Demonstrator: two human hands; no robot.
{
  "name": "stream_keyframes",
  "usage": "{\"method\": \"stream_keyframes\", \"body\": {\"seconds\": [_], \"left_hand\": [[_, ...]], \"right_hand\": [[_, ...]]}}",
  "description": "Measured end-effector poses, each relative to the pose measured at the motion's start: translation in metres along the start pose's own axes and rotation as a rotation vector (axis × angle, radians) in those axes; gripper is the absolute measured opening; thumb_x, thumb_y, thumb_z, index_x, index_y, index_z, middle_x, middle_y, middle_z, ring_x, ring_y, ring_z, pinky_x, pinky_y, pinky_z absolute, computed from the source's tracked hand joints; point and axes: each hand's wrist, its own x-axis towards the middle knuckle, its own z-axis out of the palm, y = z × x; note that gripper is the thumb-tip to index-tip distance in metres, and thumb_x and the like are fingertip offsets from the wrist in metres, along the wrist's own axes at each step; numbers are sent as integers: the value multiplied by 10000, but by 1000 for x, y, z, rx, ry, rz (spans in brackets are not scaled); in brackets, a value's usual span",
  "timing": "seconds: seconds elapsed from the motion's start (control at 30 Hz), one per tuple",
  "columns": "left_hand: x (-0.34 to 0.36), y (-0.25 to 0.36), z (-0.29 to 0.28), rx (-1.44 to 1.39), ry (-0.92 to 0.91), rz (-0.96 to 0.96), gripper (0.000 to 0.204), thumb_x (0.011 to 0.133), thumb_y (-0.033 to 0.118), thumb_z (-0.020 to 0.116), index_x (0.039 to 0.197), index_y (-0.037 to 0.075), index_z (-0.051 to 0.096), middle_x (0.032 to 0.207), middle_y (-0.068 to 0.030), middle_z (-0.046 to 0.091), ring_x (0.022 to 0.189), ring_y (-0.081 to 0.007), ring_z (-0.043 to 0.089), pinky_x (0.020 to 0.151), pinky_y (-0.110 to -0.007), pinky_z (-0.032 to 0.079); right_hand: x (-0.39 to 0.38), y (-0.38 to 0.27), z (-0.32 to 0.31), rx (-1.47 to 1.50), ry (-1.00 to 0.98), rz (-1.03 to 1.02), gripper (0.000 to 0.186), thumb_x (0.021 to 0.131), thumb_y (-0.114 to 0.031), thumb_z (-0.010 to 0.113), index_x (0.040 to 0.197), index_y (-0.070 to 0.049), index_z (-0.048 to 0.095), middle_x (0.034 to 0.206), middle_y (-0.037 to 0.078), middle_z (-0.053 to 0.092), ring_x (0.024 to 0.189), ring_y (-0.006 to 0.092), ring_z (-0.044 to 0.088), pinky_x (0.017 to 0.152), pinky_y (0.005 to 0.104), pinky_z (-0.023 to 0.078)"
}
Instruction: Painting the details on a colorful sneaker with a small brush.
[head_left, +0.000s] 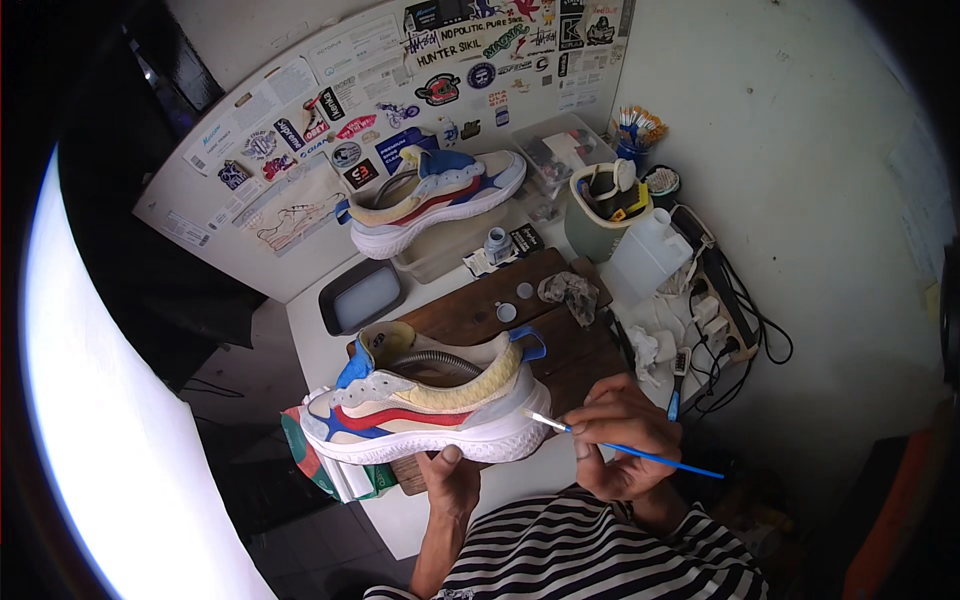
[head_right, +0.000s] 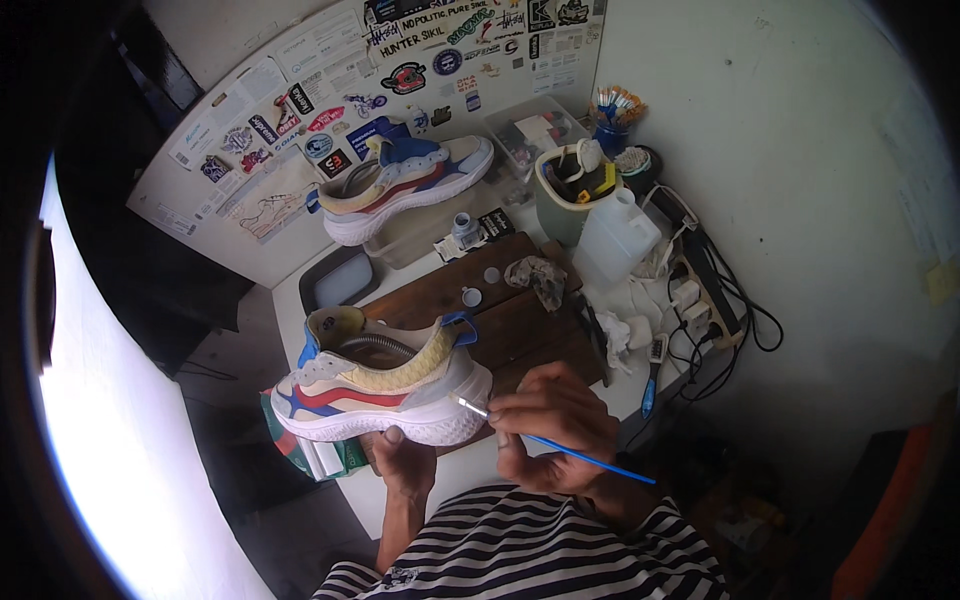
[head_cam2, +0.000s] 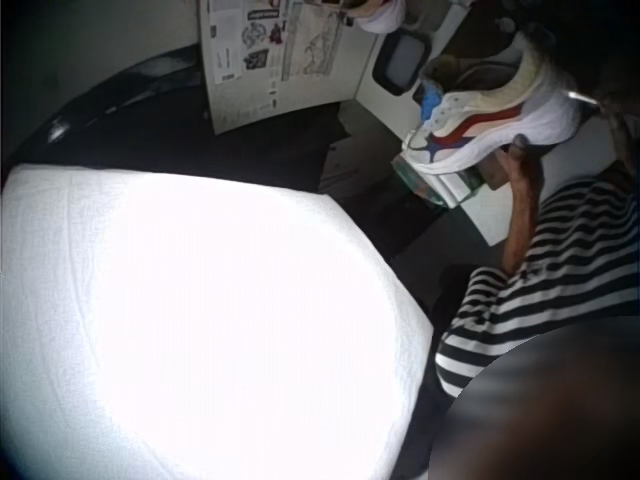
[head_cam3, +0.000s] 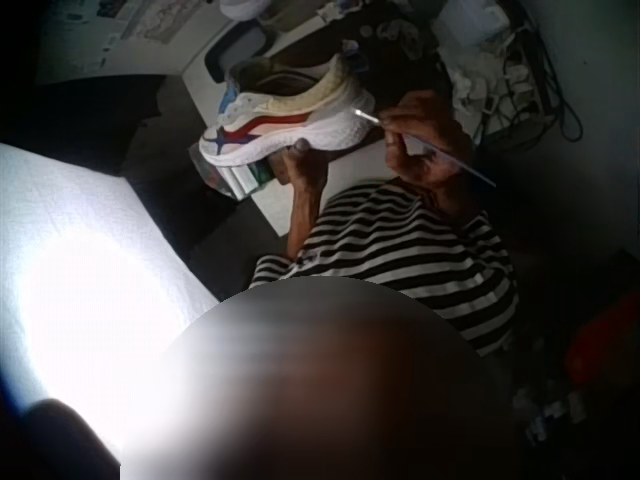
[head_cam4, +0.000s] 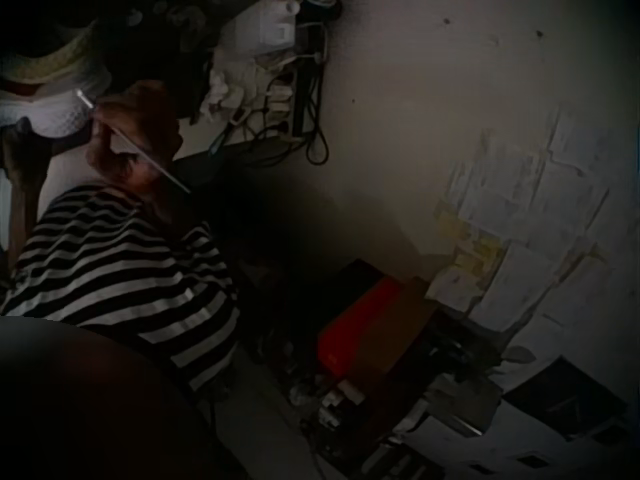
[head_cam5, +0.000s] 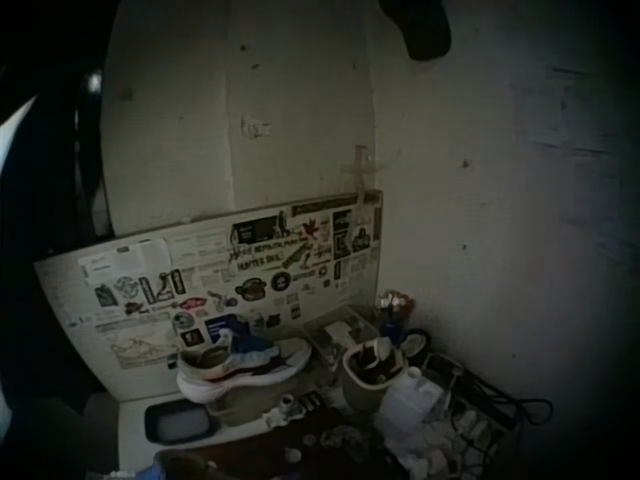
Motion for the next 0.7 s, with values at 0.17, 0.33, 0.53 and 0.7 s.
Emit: {"method": "stream_keyframes", "body": {"seconds": [0.17,0.33,0.53,0.7], "left_hand": [[2,3,6,-85,-35,-30,918,742,226,781,1498,46,291,1444,-144,469,1315,-322,498,1074,-506,451],[2,0,3,-14,-11,-39,910,739,213,776,1492,40,294,1427,-143,480,1295,-317,515,1092,-498,432],[1,-1,5,1,-20,12,854,750,186,760,1463,18,320,1380,-141,511,1270,-306,532,1090,-492,430],[2,-5,-4,-24,-12,-11,845,749,177,763,1456,11,330,1379,-140,516,1270,-308,531,1096,-490,423]], "right_hand": [[0,8,-13,-29,56,9,138,817,-16,652,946,-15,602,773,146,710,633,185,669,665,384,529],[7,-3,-1,-64,-53,-8,180,786,-48,713,957,-45,656,847,83,731,629,166,660,675,352,506],[8,1,7,-109,-107,-35,122,824,-75,680,931,-63,623,803,84,737,576,155,648,658,355,481],[5,7,-5,-136,-54,25,137,791,-39,685,917,-59,634,800,81,732,608,163,655,671,348,475]]}}
